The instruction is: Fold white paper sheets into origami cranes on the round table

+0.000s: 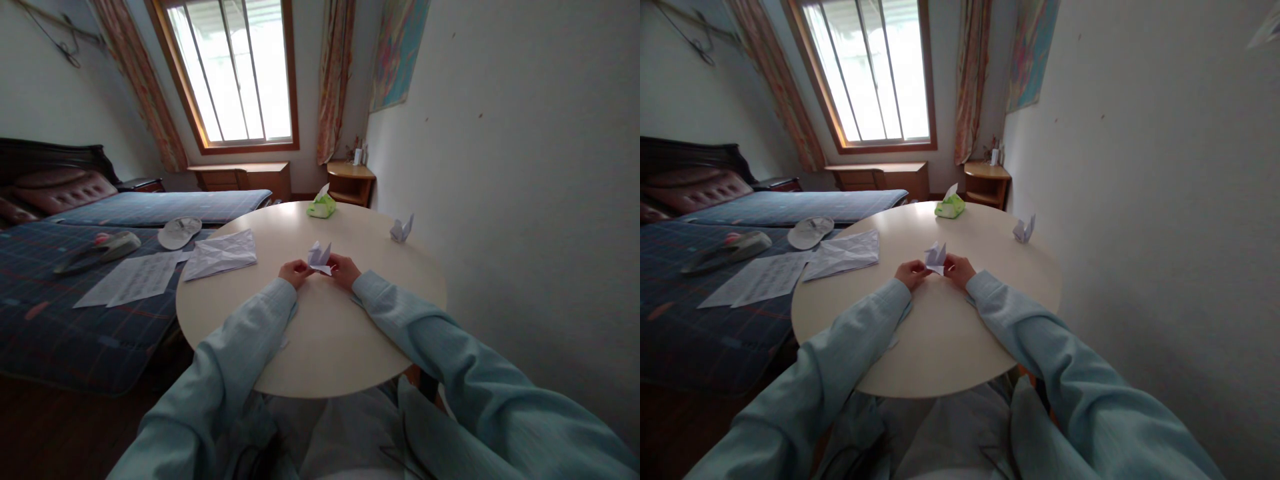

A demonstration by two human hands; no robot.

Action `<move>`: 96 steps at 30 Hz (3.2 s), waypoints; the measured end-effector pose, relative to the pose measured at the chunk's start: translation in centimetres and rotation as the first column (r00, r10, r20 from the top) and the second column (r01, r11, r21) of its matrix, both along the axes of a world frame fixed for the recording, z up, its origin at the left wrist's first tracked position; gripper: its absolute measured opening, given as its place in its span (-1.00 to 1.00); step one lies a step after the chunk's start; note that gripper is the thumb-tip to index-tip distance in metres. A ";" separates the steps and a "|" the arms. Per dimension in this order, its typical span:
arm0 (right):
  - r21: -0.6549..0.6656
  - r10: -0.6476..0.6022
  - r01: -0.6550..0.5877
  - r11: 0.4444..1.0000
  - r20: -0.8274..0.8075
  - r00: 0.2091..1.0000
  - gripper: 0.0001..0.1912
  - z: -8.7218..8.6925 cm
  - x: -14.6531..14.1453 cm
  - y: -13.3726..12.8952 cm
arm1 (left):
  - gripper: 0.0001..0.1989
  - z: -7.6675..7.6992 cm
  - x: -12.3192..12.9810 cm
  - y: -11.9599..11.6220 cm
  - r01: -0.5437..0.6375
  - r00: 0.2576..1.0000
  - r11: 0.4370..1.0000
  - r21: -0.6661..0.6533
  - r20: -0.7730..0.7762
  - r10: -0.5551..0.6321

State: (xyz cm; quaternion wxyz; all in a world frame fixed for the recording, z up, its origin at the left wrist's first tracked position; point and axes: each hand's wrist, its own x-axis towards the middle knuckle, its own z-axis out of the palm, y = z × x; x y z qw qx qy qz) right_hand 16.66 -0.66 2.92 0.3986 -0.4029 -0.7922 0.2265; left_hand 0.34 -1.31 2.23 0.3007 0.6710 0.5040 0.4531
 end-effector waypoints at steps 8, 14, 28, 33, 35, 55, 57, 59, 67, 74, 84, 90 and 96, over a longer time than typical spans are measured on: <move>0.064 -0.069 0.064 0.996 0.077 0.995 -0.88 0.6 0.0 -0.3 | -0.82 0.0 0.1 -0.1 0.001 0.998 1.000 -0.031 -0.062 -0.003; 0.084 -0.129 0.119 0.989 0.127 0.984 -0.91 0.3 0.2 0.1 | -0.85 0.2 0.1 -0.1 -0.074 0.995 0.996 0.042 0.073 0.070; 0.039 -0.074 0.072 0.997 0.043 0.996 -0.83 0.9 -0.1 -0.8 | -0.88 -0.8 -0.7 1.3 -0.112 0.991 0.986 0.126 -0.054 0.120; 0.090 -0.075 0.068 0.994 0.074 0.994 -0.89 0.6 0.2 0.1 | -0.85 -1.0 -0.6 1.4 -0.091 0.993 0.991 0.094 -0.065 0.098; 0.103 -0.087 0.077 0.992 0.102 0.991 -0.88 0.5 0.3 0.3 | -0.84 -1.0 -0.6 1.3 -0.078 0.995 0.993 0.085 -0.048 0.082; 0.161 -0.195 0.162 0.974 0.214 0.957 -0.92 0.1 0.5 0.7 | -0.80 -0.7 -0.1 1.3 0.009 0.912 0.974 -0.227 0.402 0.085; 0.132 -0.191 0.166 0.977 0.210 0.959 -0.90 0.1 0.6 0.8 | -0.80 -0.7 -0.1 1.3 0.014 0.904 0.973 -0.231 0.418 0.086; 0.105 -0.187 0.168 0.980 0.203 0.961 -0.89 0.0 0.6 0.9 | -0.80 -0.6 0.0 1.2 0.019 0.898 0.970 -0.242 0.431 0.090; 0.009 -0.191 0.191 0.981 0.083 0.978 -0.86 0.2 0.8 1.2 | -0.82 0.0 0.0 0.9 0.013 0.910 0.967 -0.253 0.403 0.094; -0.069 -0.160 0.160 0.985 0.008 0.987 -0.87 0.2 0.8 1.3 | -0.90 -0.2 -0.4 1.4 -0.016 0.974 0.997 -0.078 0.223 0.034; 0.077 -0.070 0.071 0.995 -0.010 0.997 -0.91 0.7 0.1 0.2 | -0.87 0.0 0.4 0.1 -0.012 0.999 0.999 0.035 0.045 0.010; 0.102 -0.088 0.083 0.991 0.046 0.995 -0.92 0.8 0.3 0.5 | -0.94 0.3 0.1 0.2 -0.045 0.999 0.998 0.050 -0.017 0.046; 0.114 -0.108 0.099 0.988 0.076 0.991 -0.95 0.5 0.6 0.9 | -0.95 -0.2 -0.2 1.0 -0.050 0.996 0.997 -0.058 0.068 0.054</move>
